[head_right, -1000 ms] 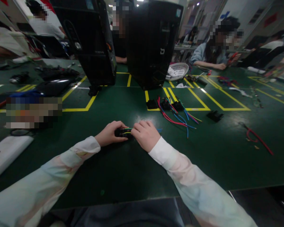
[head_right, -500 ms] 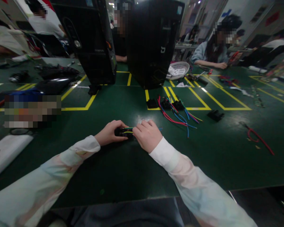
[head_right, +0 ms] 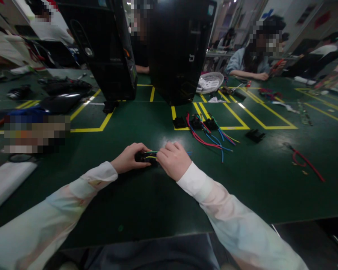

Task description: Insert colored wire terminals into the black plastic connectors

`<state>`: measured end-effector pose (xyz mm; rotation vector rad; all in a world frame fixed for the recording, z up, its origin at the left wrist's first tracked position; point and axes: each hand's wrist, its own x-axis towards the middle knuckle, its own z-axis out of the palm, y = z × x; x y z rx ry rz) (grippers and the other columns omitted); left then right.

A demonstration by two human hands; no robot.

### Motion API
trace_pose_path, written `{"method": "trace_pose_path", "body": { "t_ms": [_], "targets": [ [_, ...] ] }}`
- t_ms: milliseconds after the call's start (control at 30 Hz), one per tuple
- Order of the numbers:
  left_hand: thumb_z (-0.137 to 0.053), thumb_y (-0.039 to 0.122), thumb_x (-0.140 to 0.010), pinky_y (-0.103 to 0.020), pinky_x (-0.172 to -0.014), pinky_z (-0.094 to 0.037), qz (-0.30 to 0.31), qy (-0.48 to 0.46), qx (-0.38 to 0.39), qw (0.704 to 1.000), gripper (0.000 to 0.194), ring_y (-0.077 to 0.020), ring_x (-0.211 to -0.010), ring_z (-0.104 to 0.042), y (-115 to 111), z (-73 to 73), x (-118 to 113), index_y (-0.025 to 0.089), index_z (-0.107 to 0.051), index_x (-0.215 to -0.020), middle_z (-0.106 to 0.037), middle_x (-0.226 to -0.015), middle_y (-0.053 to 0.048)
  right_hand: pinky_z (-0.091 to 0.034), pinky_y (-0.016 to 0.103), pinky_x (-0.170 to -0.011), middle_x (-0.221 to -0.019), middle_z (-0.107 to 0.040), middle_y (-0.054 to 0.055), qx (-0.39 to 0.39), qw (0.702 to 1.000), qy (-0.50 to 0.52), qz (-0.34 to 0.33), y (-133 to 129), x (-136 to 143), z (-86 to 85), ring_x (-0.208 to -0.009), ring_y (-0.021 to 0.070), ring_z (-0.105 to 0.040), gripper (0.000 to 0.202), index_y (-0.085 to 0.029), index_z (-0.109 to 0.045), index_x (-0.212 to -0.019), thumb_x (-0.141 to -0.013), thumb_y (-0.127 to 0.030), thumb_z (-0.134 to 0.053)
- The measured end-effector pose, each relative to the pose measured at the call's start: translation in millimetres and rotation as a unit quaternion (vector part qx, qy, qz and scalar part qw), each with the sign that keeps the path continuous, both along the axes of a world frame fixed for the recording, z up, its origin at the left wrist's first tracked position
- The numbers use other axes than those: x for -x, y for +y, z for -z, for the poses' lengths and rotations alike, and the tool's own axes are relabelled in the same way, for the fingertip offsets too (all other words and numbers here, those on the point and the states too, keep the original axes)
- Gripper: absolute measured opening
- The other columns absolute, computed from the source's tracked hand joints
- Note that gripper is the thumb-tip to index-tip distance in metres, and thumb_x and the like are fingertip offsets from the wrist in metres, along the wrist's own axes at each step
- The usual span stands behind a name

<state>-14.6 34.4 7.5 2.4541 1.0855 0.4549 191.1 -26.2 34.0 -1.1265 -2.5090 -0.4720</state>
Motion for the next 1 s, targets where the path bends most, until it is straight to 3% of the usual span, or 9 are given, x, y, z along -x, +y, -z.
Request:
{"method": "trace_pose_path", "body": {
  "t_ms": [100,300,500,667,867,1000],
  "targets": [
    [-0.067,0.043,-0.066,-0.032,-0.073,-0.037,-0.002,0.000,-0.001,1.000,0.036,-0.0212,-0.086,-0.051,-0.4,0.0,-0.2,0.021,-0.057,-0.093,-0.059,-0.091,-0.002,-0.021,0.032,-0.065,-0.071,-0.059,0.004,0.020,1.000,-0.006,-0.008,0.7,-1.0,1.2,-0.074,0.0169,-0.040,0.019,-0.016,-0.055,-0.072,-0.087,-0.024,-0.047],
    [-0.068,0.040,-0.066,-0.033,-0.074,-0.037,0.001,0.001,-0.001,1.000,0.034,-0.0212,-0.086,-0.051,-1.0,-0.7,-0.6,0.020,-0.057,-0.092,-0.059,-0.091,-0.002,-0.021,0.033,-0.069,-0.073,-0.060,0.004,-0.012,0.999,0.012,0.029,-0.2,-0.6,0.8,-0.077,0.0177,-0.041,0.022,-0.016,-0.056,-0.074,-0.089,-0.025,-0.043],
    [-0.068,0.042,-0.066,-0.033,-0.073,-0.037,-0.002,0.002,-0.003,1.000,0.035,-0.0213,-0.086,-0.051,-0.6,0.2,0.0,0.021,-0.057,-0.092,-0.060,-0.091,-0.002,-0.021,0.032,-0.067,-0.071,-0.061,0.004,0.042,0.999,-0.004,0.001,1.3,-2.1,1.1,-0.076,0.0169,-0.041,0.018,-0.016,-0.055,-0.072,-0.086,-0.024,-0.049],
    [-0.068,0.040,-0.067,-0.033,-0.074,-0.037,0.002,0.002,-0.001,1.000,0.034,-0.0210,-0.086,-0.051,-0.1,0.9,0.0,0.021,-0.057,-0.093,-0.060,-0.092,-0.002,-0.022,0.034,-0.071,-0.073,-0.061,0.005,-0.009,0.999,0.017,0.030,-0.1,-0.7,0.9,-0.077,0.0174,-0.042,0.022,-0.016,-0.055,-0.073,-0.089,-0.025,-0.043],
    [-0.068,0.043,-0.066,-0.032,-0.074,-0.037,0.000,0.001,-0.004,1.000,0.036,-0.0206,-0.085,-0.051,0.7,1.7,0.7,0.021,-0.056,-0.093,-0.059,-0.091,-0.001,-0.022,0.031,-0.067,-0.070,-0.061,0.003,0.069,0.998,0.001,-0.015,0.0,-0.2,3.9,-0.072,0.0159,-0.042,0.017,-0.016,-0.054,-0.071,-0.084,-0.023,-0.048],
    [-0.067,0.042,-0.067,-0.032,-0.073,-0.037,0.004,0.002,-0.004,1.000,0.036,-0.0205,-0.085,-0.051,0.8,2.7,1.6,0.021,-0.056,-0.094,-0.059,-0.092,-0.002,-0.022,0.033,-0.069,-0.070,-0.060,0.004,0.034,0.999,0.014,0.009,-1.2,0.0,4.0,-0.073,0.0165,-0.042,0.019,-0.016,-0.054,-0.071,-0.086,-0.025,-0.046]
  ]
}}
